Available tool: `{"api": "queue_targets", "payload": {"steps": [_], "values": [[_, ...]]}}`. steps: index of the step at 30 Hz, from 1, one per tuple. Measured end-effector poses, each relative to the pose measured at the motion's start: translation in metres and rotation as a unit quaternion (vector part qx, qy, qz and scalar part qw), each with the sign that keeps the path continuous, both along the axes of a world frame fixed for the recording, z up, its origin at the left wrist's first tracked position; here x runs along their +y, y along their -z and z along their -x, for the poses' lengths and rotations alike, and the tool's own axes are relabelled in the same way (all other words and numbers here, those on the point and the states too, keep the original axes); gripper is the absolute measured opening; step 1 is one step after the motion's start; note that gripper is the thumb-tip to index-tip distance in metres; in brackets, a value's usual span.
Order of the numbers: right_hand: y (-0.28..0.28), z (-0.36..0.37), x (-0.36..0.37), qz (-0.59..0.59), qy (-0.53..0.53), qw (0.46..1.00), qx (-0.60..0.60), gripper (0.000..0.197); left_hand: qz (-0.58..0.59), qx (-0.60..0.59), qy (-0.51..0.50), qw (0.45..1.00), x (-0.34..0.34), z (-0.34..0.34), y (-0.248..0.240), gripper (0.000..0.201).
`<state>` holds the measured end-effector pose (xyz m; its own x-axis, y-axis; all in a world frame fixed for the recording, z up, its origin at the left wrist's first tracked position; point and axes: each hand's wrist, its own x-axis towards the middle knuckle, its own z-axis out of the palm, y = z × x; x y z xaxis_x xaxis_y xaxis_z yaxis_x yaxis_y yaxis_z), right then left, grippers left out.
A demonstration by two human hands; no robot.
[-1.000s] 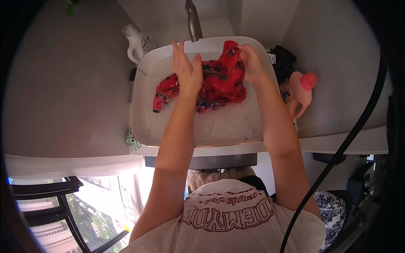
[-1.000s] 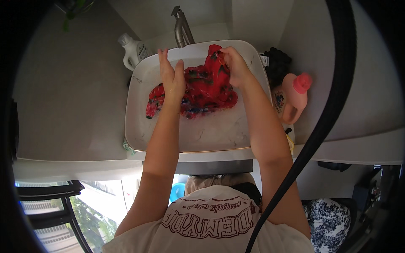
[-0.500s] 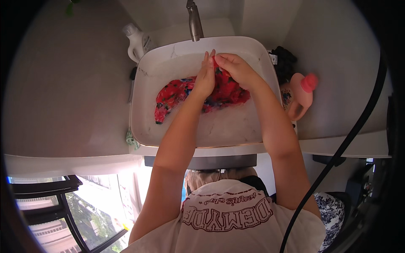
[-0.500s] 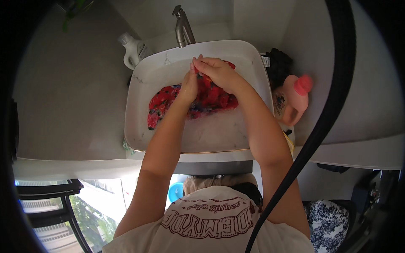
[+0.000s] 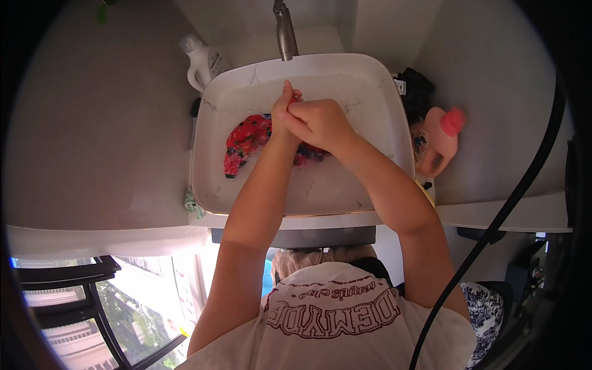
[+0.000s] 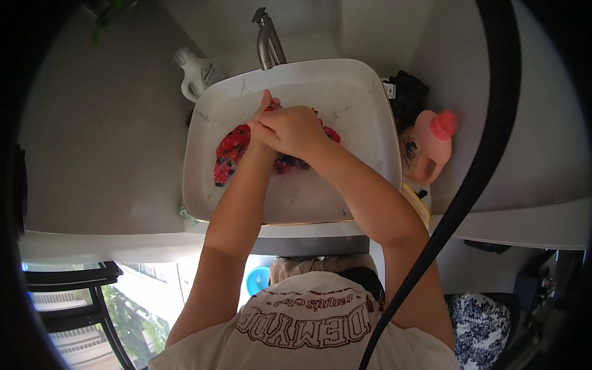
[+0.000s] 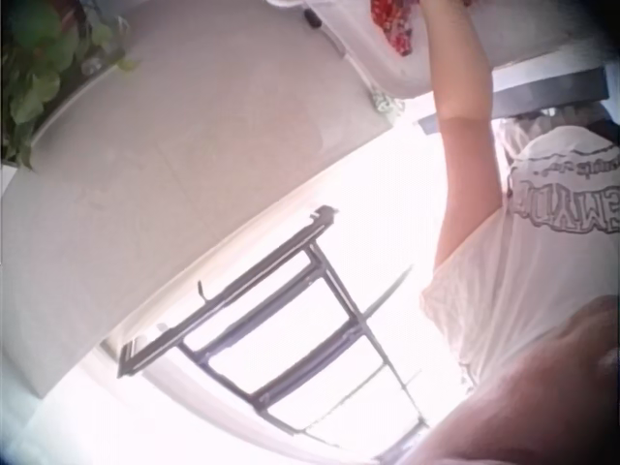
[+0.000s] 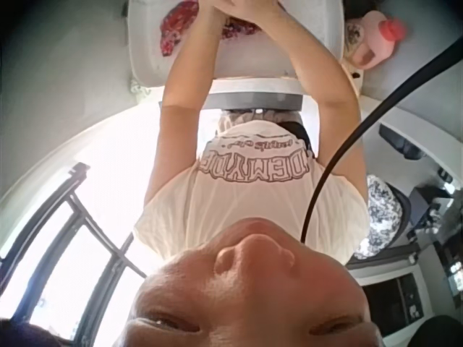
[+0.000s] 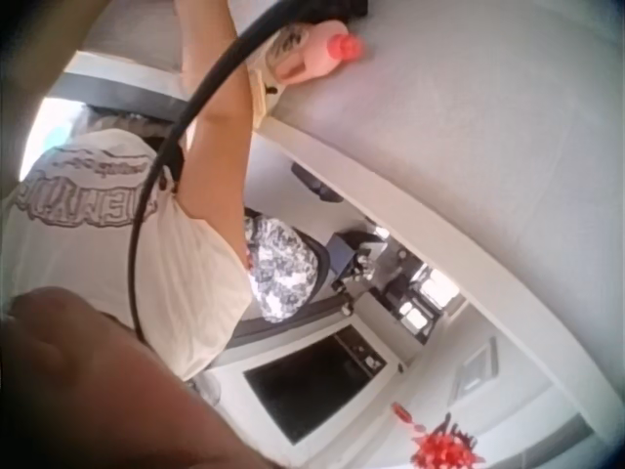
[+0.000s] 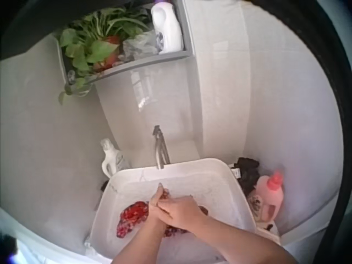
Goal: The person stands at a bathroom sink and pours liquid detergent from a white bottle and a pink bottle into the basin. They then pick up a red floral garment and wash it by hand, scrubbing and wringing the fabric in the soapy water.
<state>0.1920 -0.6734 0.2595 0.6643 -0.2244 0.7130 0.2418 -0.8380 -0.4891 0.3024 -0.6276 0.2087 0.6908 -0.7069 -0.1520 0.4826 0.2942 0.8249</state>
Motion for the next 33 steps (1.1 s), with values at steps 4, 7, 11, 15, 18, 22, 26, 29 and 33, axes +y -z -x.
{"api": "queue_targets", "payload": {"steps": [4,7,11,15,18,22,26,29,33], "values": [[0.008,-0.011,0.011,0.09,0.068,0.993,0.039,0.036,0.044,0.139,0.02,0.989,0.001,0.002,0.006,0.025],[0.012,-0.015,-0.017,0.013,0.151,0.985,0.084,0.039,-0.136,0.061,-0.021,0.989,0.001,0.044,-0.04,0.029],[0.015,-0.016,-0.045,-0.03,0.227,0.956,0.183,0.044,-0.068,0.095,0.059,0.991,0.004,0.038,-0.032,0.039],[0.027,-0.01,-0.07,-0.113,0.222,0.953,0.172,0.047,-0.053,0.118,0.14,0.982,0.005,0.044,-0.054,0.052],[0.019,-0.002,-0.083,-0.253,0.149,0.935,0.2,0.049,-0.212,-0.223,0.216,0.927,0.005,0.044,-0.039,0.054],[0.025,0.0,-0.085,-0.487,-0.028,0.855,0.175,0.048,-0.161,-0.273,0.074,0.945,0.002,0.036,-0.027,0.043],[0.026,0.013,-0.093,-0.378,-0.143,0.849,0.342,0.046,0.033,-0.105,-0.13,0.985,0.005,0.022,-0.044,0.039],[0.037,0.012,-0.088,-0.243,-0.128,0.85,0.45,0.051,0.103,-0.039,-0.209,0.972,0.015,0.011,-0.054,0.041],[0.035,0.011,-0.085,-0.293,-0.164,0.855,0.394,0.039,0.167,-0.01,-0.248,0.954,0.023,0.001,-0.058,0.042]]}}
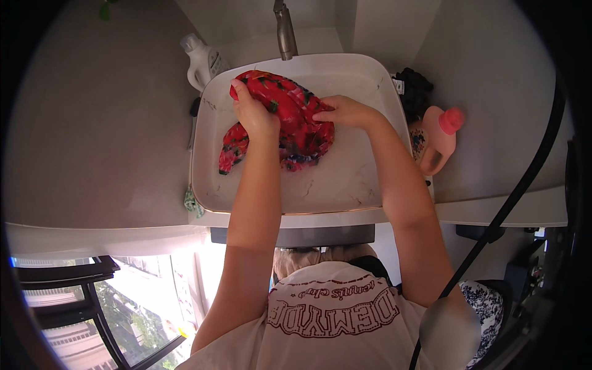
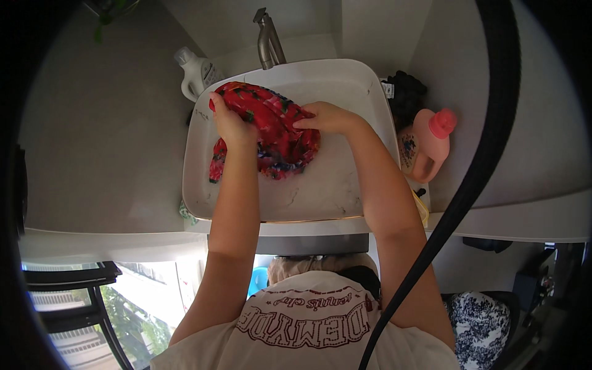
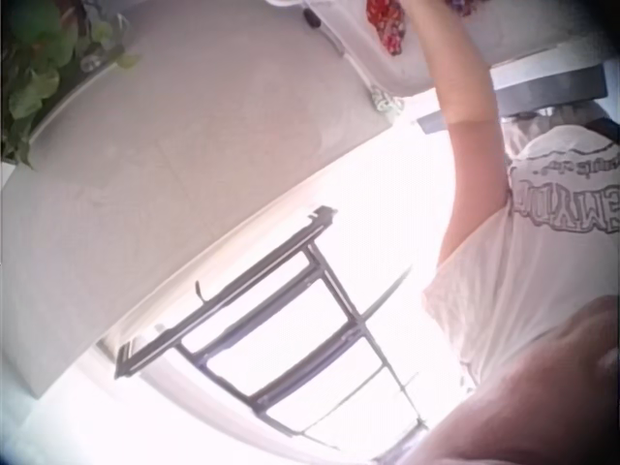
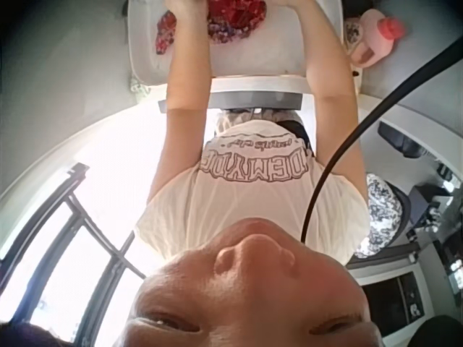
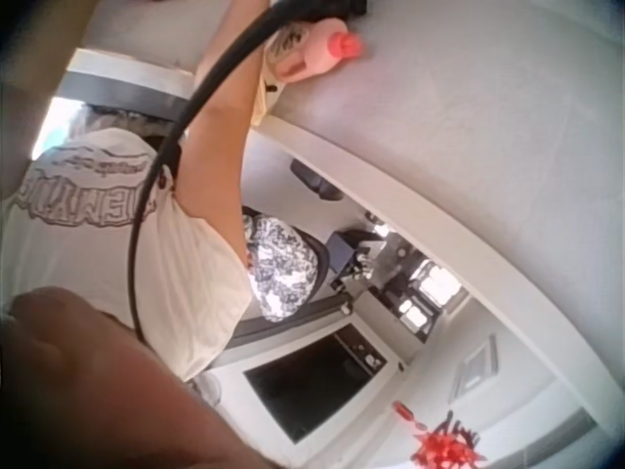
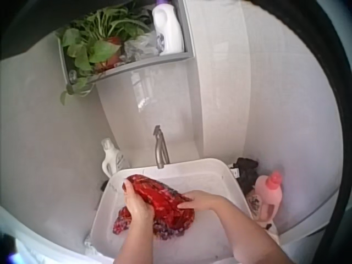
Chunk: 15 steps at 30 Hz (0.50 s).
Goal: The person stands at a bathroom sink and pours liquid detergent from a white bottle and a pink bottle into the basin. They then pick up a red floral garment and wash it by hand, scrubbing and wringing the fabric in the soapy water.
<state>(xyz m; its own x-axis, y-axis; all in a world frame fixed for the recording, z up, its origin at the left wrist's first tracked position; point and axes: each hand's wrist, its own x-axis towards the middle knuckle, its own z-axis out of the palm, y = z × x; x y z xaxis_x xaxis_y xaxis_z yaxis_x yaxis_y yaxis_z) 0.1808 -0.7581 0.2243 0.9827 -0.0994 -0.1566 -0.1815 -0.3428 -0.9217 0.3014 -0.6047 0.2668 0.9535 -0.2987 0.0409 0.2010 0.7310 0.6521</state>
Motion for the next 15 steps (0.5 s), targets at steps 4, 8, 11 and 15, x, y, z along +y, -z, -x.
{"api": "queue_targets", "payload": {"steps": [4,8,11,15], "values": [[-0.026,0.008,-0.002,-0.131,0.134,0.98,-0.067,0.036,0.061,0.066,-0.042,0.995,0.01,-0.003,-0.012,0.044],[-0.024,0.005,-0.007,-0.352,0.212,0.897,-0.162,0.04,-0.015,0.085,0.08,0.993,0.011,-0.019,-0.005,0.044],[-0.017,0.0,-0.005,-0.33,0.218,0.897,-0.196,0.037,-0.32,-0.149,0.094,0.931,0.001,-0.011,0.01,0.065],[-0.013,-0.006,0.001,-0.236,0.22,0.92,-0.221,0.037,-0.579,-0.423,0.232,0.657,-0.001,0.016,0.012,0.07]]}}
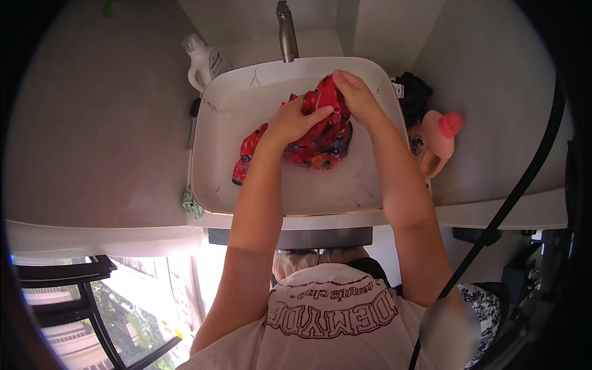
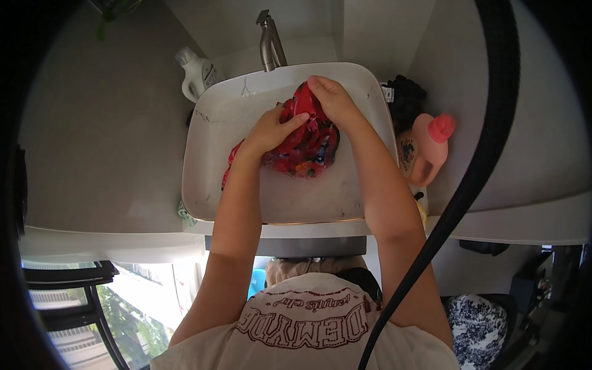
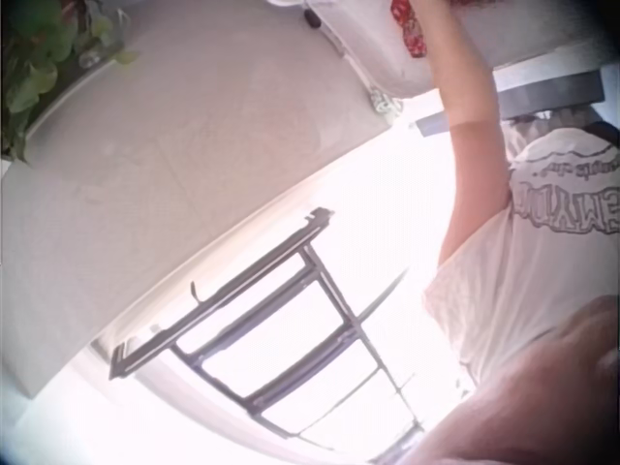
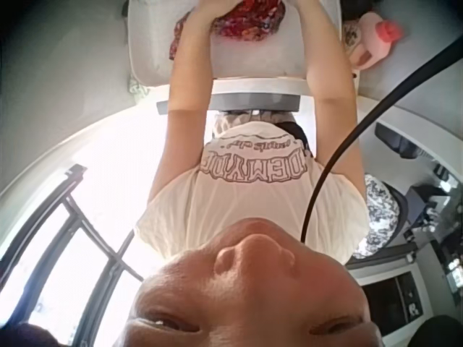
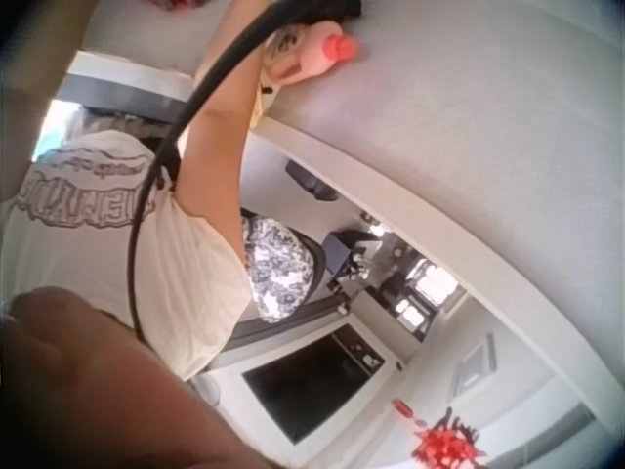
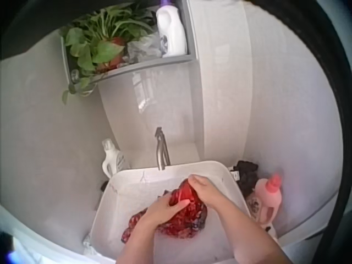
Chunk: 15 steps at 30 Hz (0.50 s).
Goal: The person stands at a bathroom sink and pours liquid detergent from a white bottle and a pink bottle into the basin. They then pick up a red floral garment and wash it by hand, scrubbing and wringing the fabric in the soapy water.
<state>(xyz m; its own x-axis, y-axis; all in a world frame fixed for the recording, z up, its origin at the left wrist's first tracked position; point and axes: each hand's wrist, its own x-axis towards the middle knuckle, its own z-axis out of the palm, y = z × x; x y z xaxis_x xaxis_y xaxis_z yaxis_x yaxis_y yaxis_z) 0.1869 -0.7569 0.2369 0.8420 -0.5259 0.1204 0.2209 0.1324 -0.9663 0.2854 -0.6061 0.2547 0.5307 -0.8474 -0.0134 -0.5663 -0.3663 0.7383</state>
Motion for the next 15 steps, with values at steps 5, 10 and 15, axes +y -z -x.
{"api": "queue_targets", "payload": {"steps": [5,10,15], "values": [[0.001,-0.003,-0.01,0.222,0.17,0.958,0.067,0.039,0.205,0.191,-0.054,0.958,-0.009,0.0,0.002,0.039],[-0.022,-0.003,0.027,0.417,0.242,0.864,0.143,0.048,0.371,0.401,-0.134,0.827,-0.022,-0.003,0.021,0.033],[-0.025,-0.01,0.096,0.616,0.144,0.773,-0.043,0.034,0.286,0.637,-0.212,0.684,-0.017,-0.025,0.036,0.043]]}}
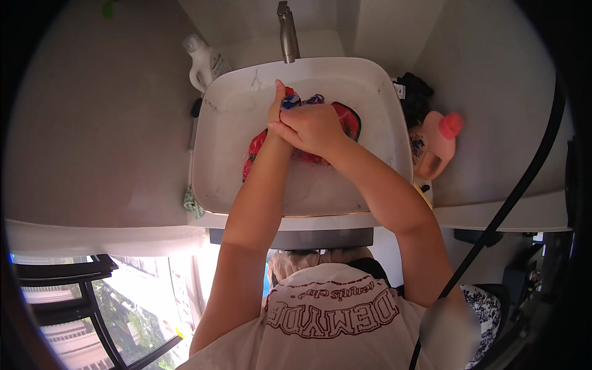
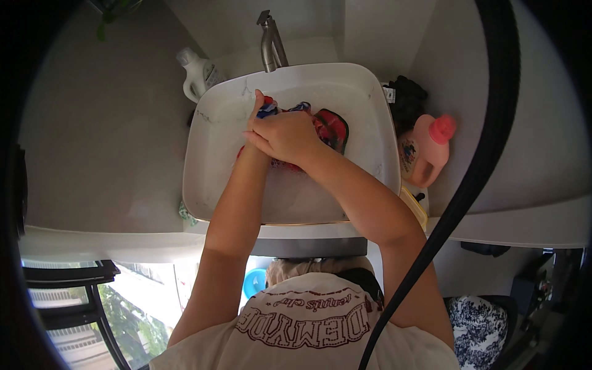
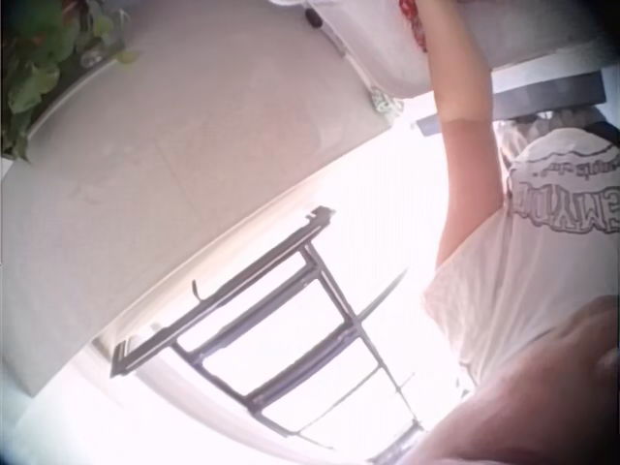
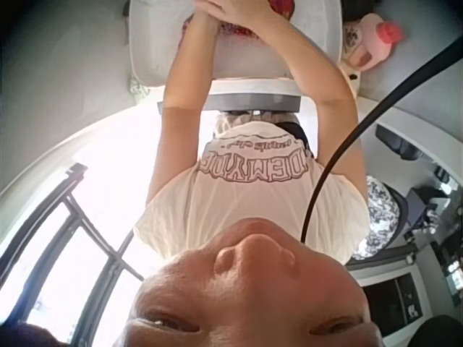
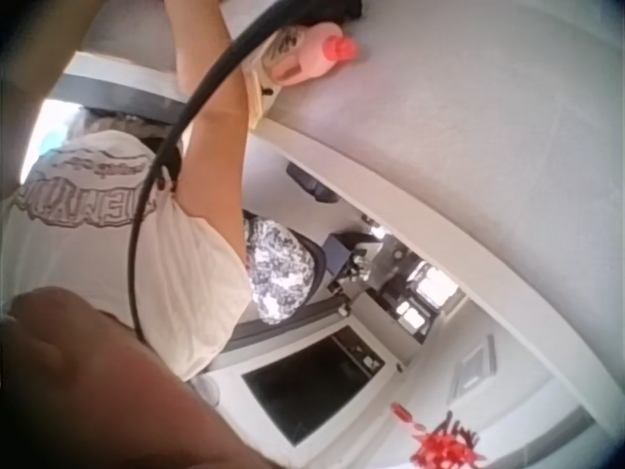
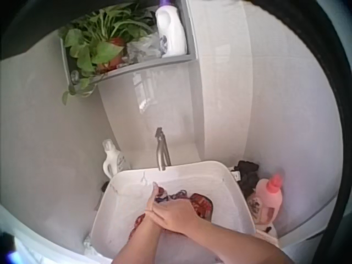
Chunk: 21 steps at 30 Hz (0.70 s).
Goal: The person stands at a bathroom sink and pours liquid detergent from a white bottle and a pink bottle into the basin. They then pick up a red floral garment and wash it by hand, scrubbing and wringing the fabric in the soapy water.
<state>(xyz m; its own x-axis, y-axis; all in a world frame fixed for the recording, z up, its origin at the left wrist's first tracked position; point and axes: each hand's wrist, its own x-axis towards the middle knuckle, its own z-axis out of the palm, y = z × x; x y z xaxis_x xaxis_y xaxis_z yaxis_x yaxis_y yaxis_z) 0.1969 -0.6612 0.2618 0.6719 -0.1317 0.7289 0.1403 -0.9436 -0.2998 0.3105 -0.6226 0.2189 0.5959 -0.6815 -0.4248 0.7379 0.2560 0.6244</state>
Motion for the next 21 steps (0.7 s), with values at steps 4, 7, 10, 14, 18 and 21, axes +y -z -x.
{"api": "queue_targets", "payload": {"steps": [4,7,10,14,18,21], "values": [[0.011,-0.011,-0.007,-0.01,0.05,0.999,-0.005,0.036,0.061,-0.123,-0.008,0.991,-0.006,0.02,0.019,0.041],[0.011,-0.01,-0.047,-0.132,0.149,0.977,0.078,0.042,-0.056,-0.096,0.051,0.993,-0.002,0.05,-0.024,0.037],[0.018,-0.007,-0.071,-0.264,0.17,0.938,0.15,0.051,-0.065,-0.088,0.106,0.988,-0.006,0.052,-0.027,0.035],[0.037,-0.011,-0.093,-0.346,0.131,0.904,0.214,0.055,-0.014,-0.035,0.09,0.995,-0.002,0.039,-0.034,0.034],[0.047,0.007,-0.108,-0.445,0.011,0.86,0.249,0.05,0.117,0.014,0.044,0.992,0.011,0.016,-0.042,0.034],[0.043,0.014,-0.109,-0.428,-0.056,0.845,0.316,0.043,0.175,0.006,-0.002,0.985,0.016,0.004,-0.036,0.034]]}}
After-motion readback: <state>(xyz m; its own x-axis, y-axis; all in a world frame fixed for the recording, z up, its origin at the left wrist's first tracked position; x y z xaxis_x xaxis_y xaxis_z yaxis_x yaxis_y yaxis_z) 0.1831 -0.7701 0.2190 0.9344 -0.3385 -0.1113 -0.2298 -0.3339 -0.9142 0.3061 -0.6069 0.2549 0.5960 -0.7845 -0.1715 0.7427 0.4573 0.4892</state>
